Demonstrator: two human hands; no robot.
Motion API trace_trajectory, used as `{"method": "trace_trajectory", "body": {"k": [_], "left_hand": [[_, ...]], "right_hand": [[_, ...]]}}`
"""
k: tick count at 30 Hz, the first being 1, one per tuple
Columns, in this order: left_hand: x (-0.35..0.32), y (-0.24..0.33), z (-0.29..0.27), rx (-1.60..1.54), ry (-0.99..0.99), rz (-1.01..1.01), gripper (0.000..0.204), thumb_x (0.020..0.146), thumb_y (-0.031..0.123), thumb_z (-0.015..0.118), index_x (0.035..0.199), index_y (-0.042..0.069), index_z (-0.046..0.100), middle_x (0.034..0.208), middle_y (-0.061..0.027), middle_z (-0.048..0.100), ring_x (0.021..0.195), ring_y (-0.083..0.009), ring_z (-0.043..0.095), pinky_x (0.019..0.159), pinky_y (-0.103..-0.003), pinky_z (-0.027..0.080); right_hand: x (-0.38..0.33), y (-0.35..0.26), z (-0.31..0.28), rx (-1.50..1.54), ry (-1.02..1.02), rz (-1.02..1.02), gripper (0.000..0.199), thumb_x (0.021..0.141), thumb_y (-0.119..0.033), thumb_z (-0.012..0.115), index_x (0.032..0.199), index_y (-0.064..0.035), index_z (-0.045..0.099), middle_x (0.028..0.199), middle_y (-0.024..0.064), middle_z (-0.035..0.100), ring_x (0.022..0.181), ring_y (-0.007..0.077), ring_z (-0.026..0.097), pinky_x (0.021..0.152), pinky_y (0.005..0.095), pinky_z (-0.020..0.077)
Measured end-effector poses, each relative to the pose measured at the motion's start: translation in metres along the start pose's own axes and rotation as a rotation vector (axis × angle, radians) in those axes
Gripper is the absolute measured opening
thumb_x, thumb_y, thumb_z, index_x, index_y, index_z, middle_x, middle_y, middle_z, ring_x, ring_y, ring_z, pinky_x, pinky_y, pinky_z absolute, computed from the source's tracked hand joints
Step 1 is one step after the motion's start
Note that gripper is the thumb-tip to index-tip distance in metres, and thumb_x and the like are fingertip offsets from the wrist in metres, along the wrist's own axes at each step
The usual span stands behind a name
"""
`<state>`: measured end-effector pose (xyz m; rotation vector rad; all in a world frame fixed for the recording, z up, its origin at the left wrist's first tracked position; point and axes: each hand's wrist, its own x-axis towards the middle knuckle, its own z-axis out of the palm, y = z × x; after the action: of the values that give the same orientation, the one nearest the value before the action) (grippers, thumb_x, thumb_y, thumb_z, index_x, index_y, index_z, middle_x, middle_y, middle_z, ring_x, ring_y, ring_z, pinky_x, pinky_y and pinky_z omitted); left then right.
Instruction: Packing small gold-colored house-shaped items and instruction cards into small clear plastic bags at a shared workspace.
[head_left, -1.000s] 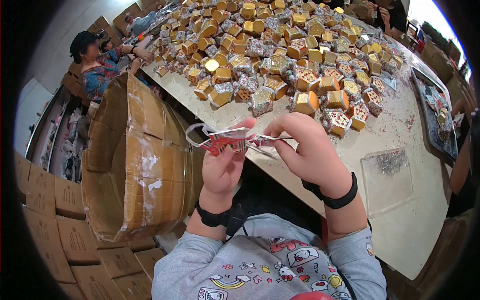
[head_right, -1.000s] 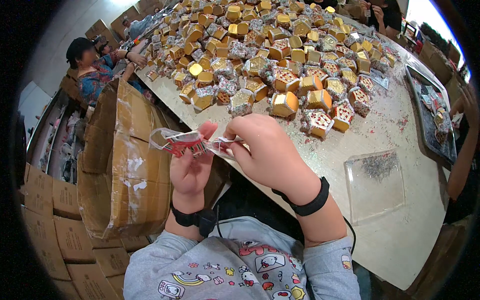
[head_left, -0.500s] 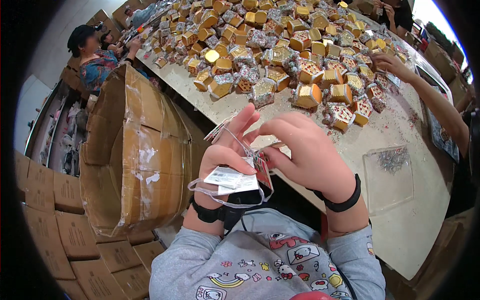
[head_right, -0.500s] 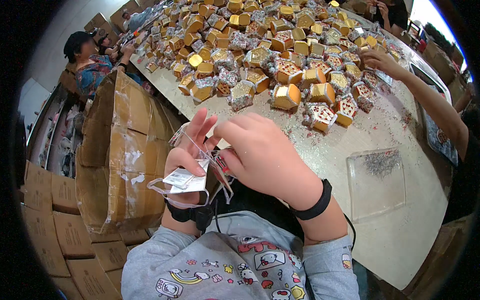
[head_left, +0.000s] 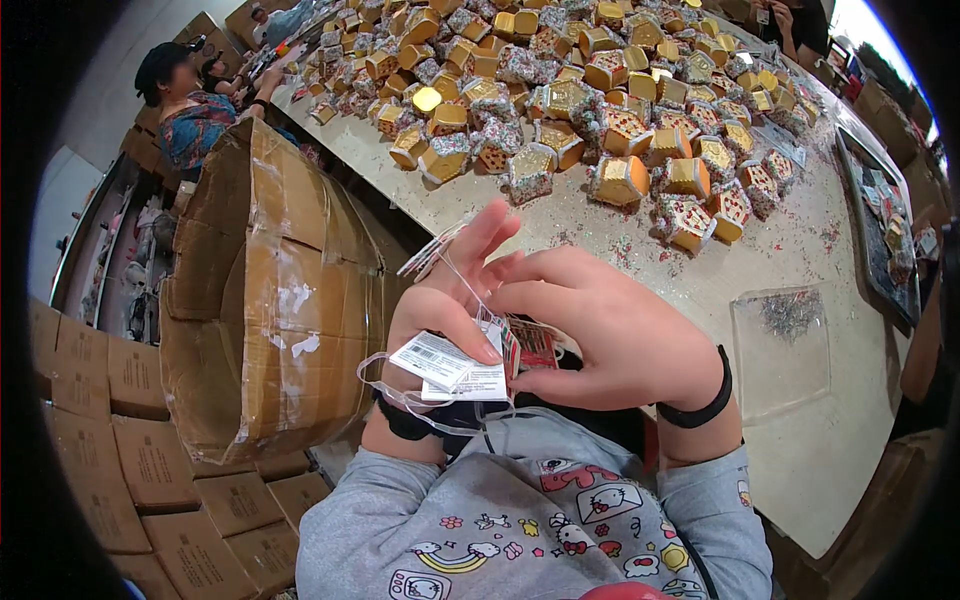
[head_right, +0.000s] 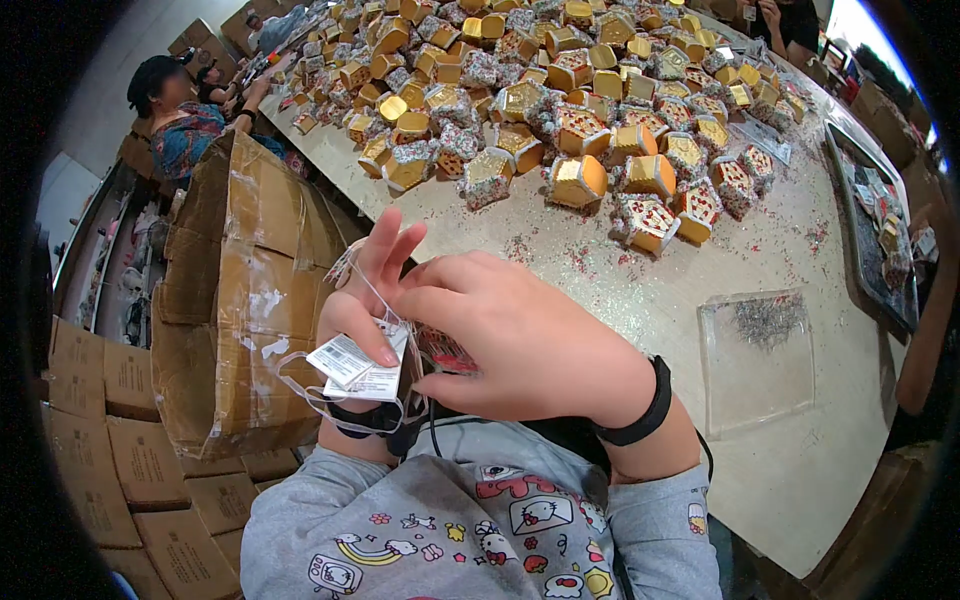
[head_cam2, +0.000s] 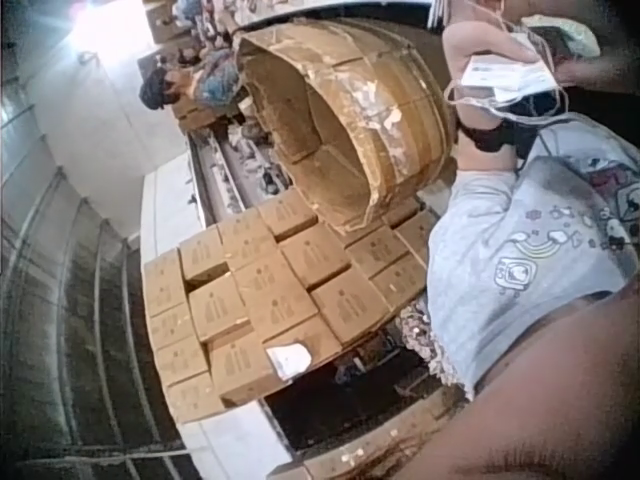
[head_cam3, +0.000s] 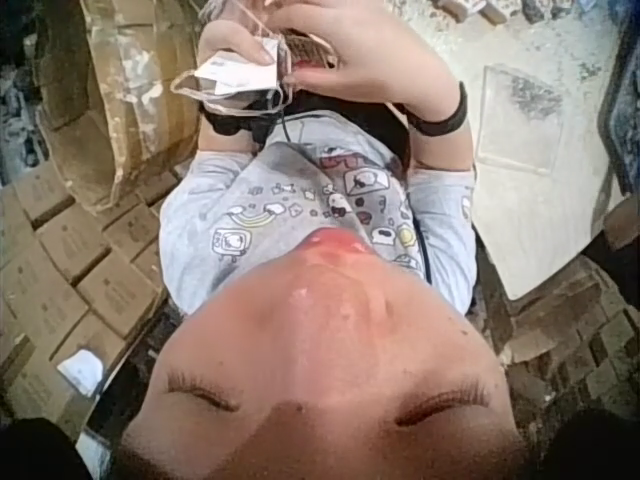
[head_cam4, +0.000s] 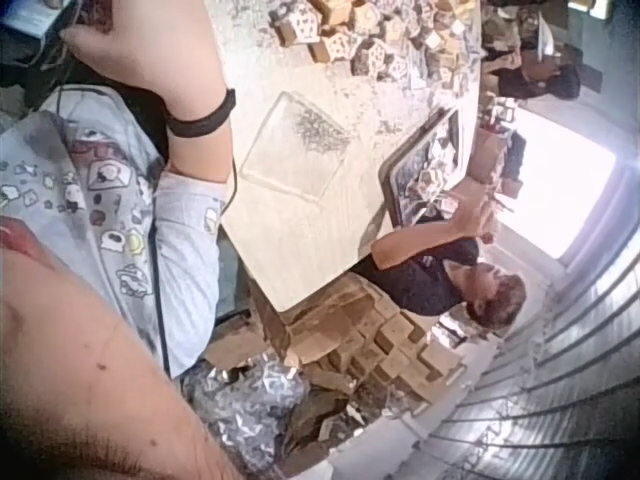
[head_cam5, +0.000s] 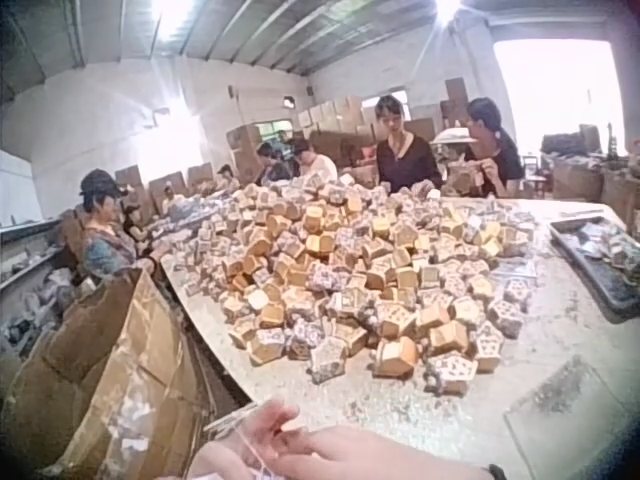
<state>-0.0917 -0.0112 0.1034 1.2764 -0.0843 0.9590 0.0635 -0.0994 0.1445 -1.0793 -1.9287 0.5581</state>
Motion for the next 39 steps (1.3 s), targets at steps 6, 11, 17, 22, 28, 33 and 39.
{"method": "trace_trajectory", "body": {"k": [6, 11, 17, 22, 28, 33, 39], "left_hand": [[0.000, 0.009, 0.006, -0.024, 0.085, -0.051, 0.015, 0.055, 0.002, 0.069, 0.049, 0.007, 0.057, 0.137, -0.0163, 0.032, 0.125, -0.0301, 0.032, 0.097, -0.041, 0.036], [0.000, 0.008, 0.005, 0.050, 0.010, -0.038, 0.016, 0.055, 0.007, 0.072, 0.049, 0.009, 0.057, 0.138, -0.0186, 0.029, 0.126, -0.0335, 0.031, 0.098, -0.041, 0.034], [0.000, 0.009, -0.006, -0.015, 0.008, -0.002, 0.014, 0.061, 0.013, 0.071, 0.054, 0.013, 0.059, 0.143, -0.0139, 0.021, 0.129, -0.0322, 0.026, 0.099, -0.047, 0.031], [-0.002, 0.013, -0.013, -0.050, 0.059, 0.018, 0.018, 0.064, 0.017, 0.070, 0.053, 0.014, 0.056, 0.142, -0.0124, 0.023, 0.128, -0.0308, 0.027, 0.099, -0.047, 0.031], [-0.005, 0.009, -0.009, -0.019, 0.042, 0.034, 0.015, 0.061, 0.011, 0.070, 0.054, 0.012, 0.057, 0.141, -0.0129, 0.026, 0.126, -0.0313, 0.029, 0.098, -0.044, 0.032], [-0.004, 0.015, -0.008, 0.108, 0.099, -0.143, 0.014, 0.053, 0.005, 0.071, 0.053, 0.011, 0.059, 0.140, -0.0141, 0.028, 0.127, -0.0322, 0.029, 0.098, -0.042, 0.032], [-0.007, 0.010, -0.010, 0.251, 0.021, -0.056, 0.012, 0.053, 0.006, 0.072, 0.056, 0.011, 0.060, 0.140, -0.0168, 0.026, 0.127, -0.0347, 0.030, 0.096, -0.039, 0.033]], "right_hand": [[0.003, -0.003, 0.008, -0.013, 0.203, 0.101, 0.027, 0.067, -0.001, 0.060, 0.094, -0.0037, 0.055, 0.088, 0.0118, 0.055, 0.083, 0.0291, 0.055, 0.074, 0.0346, 0.0439], [0.004, 0.007, 0.007, -0.051, 0.312, 0.021, 0.011, 0.067, -0.003, 0.060, 0.077, -0.0042, 0.056, 0.071, 0.0094, 0.052, 0.072, 0.0293, 0.053, 0.061, 0.0365, 0.0429], [0.002, 0.010, 0.003, 0.001, 0.408, -0.022, 0.008, 0.072, -0.002, 0.058, 0.079, -0.0021, 0.055, 0.072, 0.0110, 0.054, 0.068, 0.0283, 0.052, 0.061, 0.0349, 0.0425], [-0.002, 0.007, -0.005, 0.302, 0.450, 0.187, 0.005, 0.078, -0.001, 0.055, 0.081, 0.0004, 0.052, 0.070, 0.0093, 0.054, 0.064, 0.0173, 0.053, 0.058, 0.0267, 0.0428], [-0.004, 0.003, -0.010, 0.340, 0.339, 0.287, 0.006, 0.080, 0.001, 0.053, 0.086, 0.0015, 0.052, 0.072, 0.0064, 0.054, 0.064, 0.0109, 0.051, 0.058, 0.0240, 0.0432], [-0.006, 0.009, -0.008, 0.358, 0.328, 0.193, 0.014, 0.080, 0.002, 0.051, 0.093, 0.0015, 0.054, 0.079, 0.0030, 0.055, 0.069, 0.0061, 0.053, 0.059, 0.0193, 0.0433], [-0.006, 0.000, -0.023, 0.312, -0.037, 0.303, 0.016, 0.077, 0.003, 0.053, 0.093, 0.0021, 0.056, 0.070, 0.0049, 0.058, 0.062, 0.0083, 0.056, 0.055, 0.0215, 0.0446]]}}
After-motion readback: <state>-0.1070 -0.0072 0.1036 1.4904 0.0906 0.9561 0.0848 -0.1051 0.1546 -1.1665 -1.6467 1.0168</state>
